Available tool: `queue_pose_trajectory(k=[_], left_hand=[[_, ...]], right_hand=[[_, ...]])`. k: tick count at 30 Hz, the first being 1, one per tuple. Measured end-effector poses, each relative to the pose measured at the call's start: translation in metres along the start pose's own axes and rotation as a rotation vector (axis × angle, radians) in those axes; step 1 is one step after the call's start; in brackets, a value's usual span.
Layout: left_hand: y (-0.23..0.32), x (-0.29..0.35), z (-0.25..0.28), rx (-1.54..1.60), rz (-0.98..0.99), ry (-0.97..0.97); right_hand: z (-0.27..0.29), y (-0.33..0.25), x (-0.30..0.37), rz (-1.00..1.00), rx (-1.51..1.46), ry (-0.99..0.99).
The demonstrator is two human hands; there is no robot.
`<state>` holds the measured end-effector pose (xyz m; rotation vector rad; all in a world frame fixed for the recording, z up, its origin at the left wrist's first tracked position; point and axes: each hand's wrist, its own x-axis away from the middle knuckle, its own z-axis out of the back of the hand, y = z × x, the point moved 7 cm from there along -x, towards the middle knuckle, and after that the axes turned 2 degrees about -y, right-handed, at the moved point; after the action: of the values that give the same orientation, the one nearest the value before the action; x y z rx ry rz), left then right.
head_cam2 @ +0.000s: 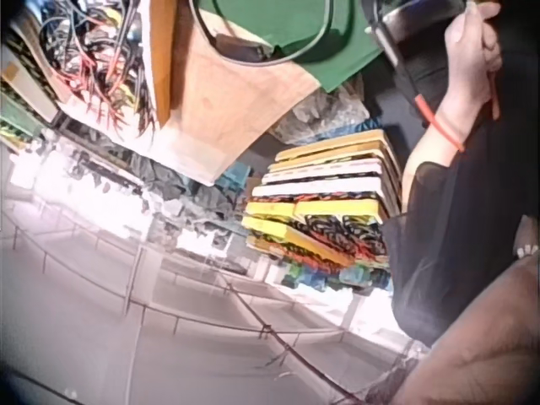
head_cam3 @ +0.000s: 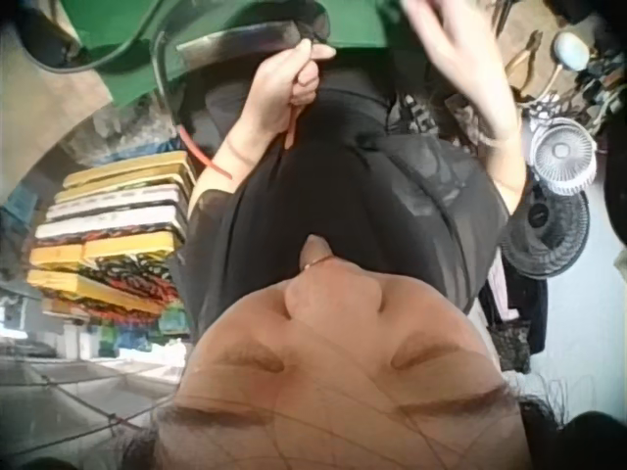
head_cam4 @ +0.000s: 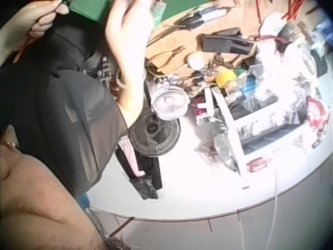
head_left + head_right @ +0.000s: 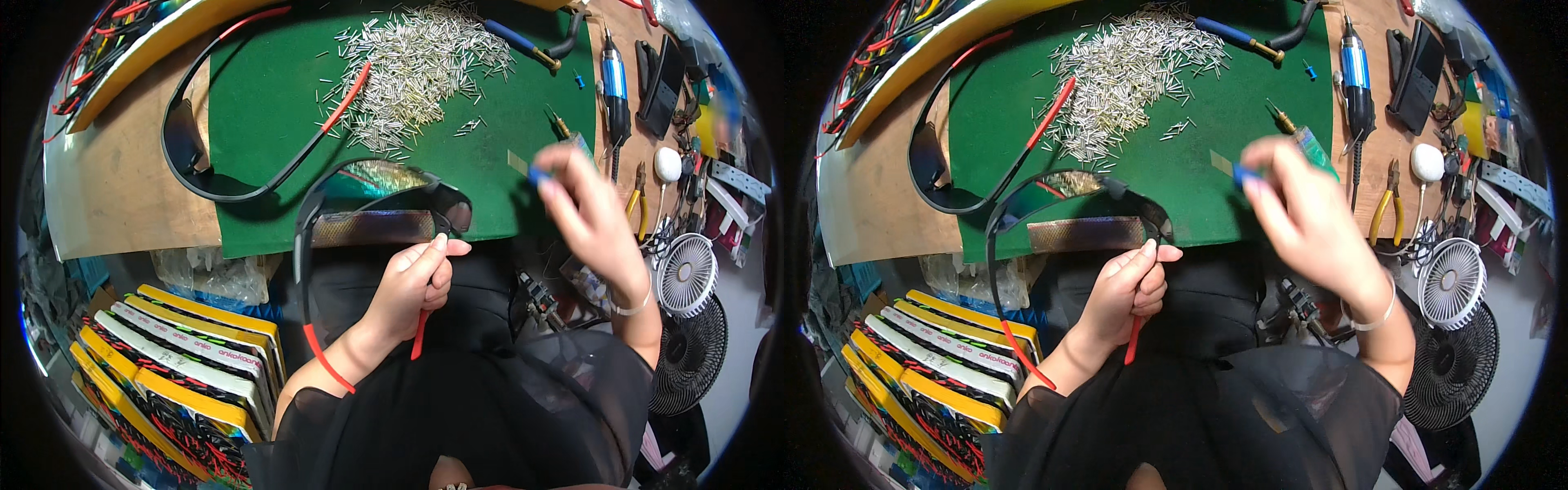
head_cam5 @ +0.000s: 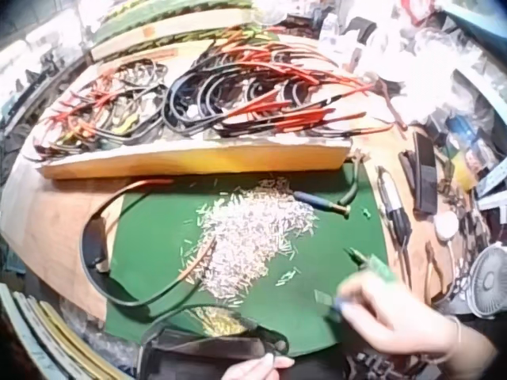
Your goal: The person assembles sunglasses by inserting small metal pins into the frame using a screwdriver and pliers. They repeatedly pick up sunglasses from a tray, insert pins, and place the finished units back on the tray.
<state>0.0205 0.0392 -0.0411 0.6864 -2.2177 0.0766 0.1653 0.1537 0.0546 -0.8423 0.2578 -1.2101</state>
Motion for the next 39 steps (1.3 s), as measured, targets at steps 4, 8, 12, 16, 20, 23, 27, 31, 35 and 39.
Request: queue_pose_trajectory(k=[4, 8, 12, 16, 20, 23, 27, 31, 35, 39], left_hand=[[-0.003, -0.002, -0.004, -0.018, -0.085, 0.044], [-0.001, -0.002, 0.000, -0.027, -0.097, 0.061], [-0.002, -0.004, -0.001, -0.009, -0.090, 0.006], [-0.004, -0.005, 0.000, 0.002, -0.099, 0.012], [-0.004, -0.004, 0.001, -0.014, -0.084, 0.007], [-0.002, -0.004, 0.001, -0.028, -0.082, 0.021], [-0.001, -0.005, 0.001, -0.041, -0.056, -0.003], [-0.001, -0.008, 0.000, -0.044, -0.069, -0.051], [-0.003, -0.011, 0.001, -0.017, -0.061, -0.079], [-0.003, -0.010, 0.002, -0.130, -0.067, -0.018]], right_hand=[[-0.040, 0.010, 0.042, -0.156, -0.256, -0.306], [-0.057, -0.001, 0.024, 0.096, -0.195, -0.221], [-0.064, 0.000, 0.021, 0.125, -0.180, -0.214], [-0.065, 0.002, 0.021, 0.114, -0.186, -0.223], [-0.065, 0.001, 0.022, 0.096, -0.178, -0.203], [-0.060, -0.008, 0.020, 0.092, -0.076, -0.225], [-0.056, -0.019, 0.018, 0.119, -0.024, -0.116], [-0.055, -0.035, 0.017, 0.194, 0.289, -0.130], [-0.061, -0.044, 0.018, 0.420, 0.544, -0.120], [-0.064, -0.047, 0.021, 0.429, 0.552, -0.150]])
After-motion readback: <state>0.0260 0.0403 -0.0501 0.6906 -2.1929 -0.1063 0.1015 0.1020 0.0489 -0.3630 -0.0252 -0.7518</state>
